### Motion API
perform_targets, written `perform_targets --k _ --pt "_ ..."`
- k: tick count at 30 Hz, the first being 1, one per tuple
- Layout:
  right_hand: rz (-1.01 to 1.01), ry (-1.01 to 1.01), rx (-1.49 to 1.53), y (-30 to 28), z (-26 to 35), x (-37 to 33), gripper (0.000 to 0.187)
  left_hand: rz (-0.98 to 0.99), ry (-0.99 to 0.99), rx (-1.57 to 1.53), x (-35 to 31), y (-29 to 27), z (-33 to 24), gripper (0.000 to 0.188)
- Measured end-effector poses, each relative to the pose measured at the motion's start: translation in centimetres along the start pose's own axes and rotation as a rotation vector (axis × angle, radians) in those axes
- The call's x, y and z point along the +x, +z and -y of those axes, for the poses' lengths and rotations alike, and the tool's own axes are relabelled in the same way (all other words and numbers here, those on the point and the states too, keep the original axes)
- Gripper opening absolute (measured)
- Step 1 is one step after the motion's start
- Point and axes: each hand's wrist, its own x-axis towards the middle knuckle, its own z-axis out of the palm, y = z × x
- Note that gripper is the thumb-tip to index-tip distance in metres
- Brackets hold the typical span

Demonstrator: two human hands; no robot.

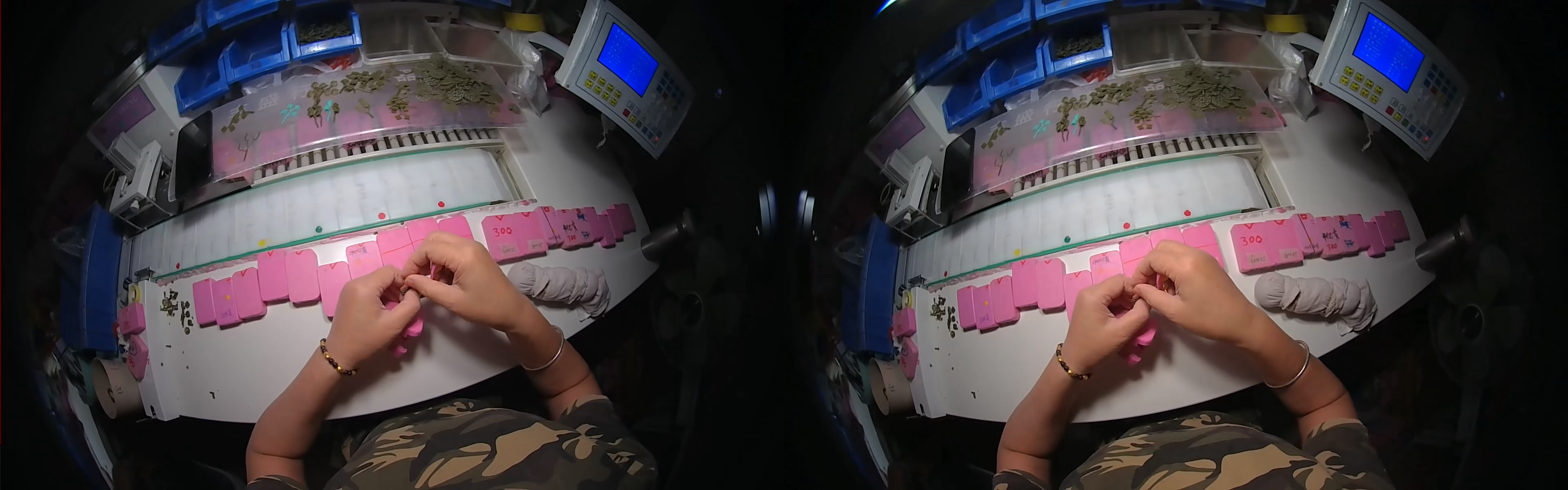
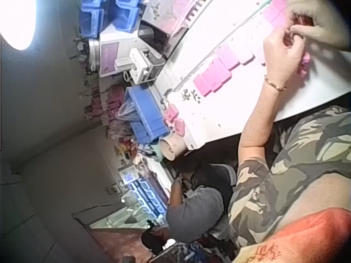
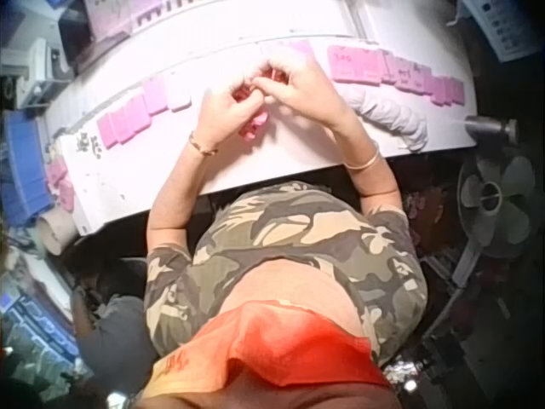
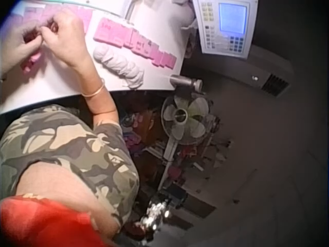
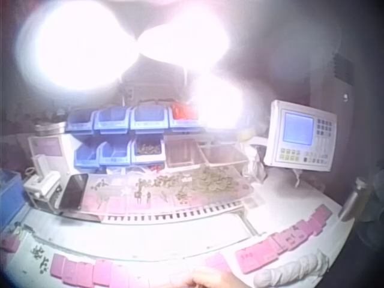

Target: The recorder is inserting small metal components into pink silicone molds on a workbench and interacting with a control panel.

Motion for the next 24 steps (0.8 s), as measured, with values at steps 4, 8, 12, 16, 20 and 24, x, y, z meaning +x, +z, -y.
perform_targets --k 4,8,12,16,20,24 --pt "0.027 0.014 -0.051 -0.6 0.5 0.0 0.009 -0.052 0.027 0.035 -0.2 0.0 -1.0 0.01" --pt "0.066 0.048 -0.056 -1.2 0.6 -0.2 0.011 -0.062 0.038 0.032 0.0 -0.1 -0.9 0.008" --pt "0.039 -0.024 -0.101 -1.1 0.1 -0.5 0.009 -0.09 0.114 0.079 0.2 -0.1 0.0 0.008" --pt "0.001 -0.06 -0.156 -0.6 -0.2 -0.9 0.008 -0.105 0.154 0.061 0.3 -0.2 -0.1 0.009" --pt "-0.097 -0.135 -0.237 0.4 -0.9 -1.2 0.009 -0.099 0.186 0.085 0.4 -0.1 -0.1 0.009" --pt "-0.199 -0.18 -0.359 1.4 -1.3 -1.4 0.011 -0.096 0.212 0.09 0.4 -0.1 0.0 0.009"
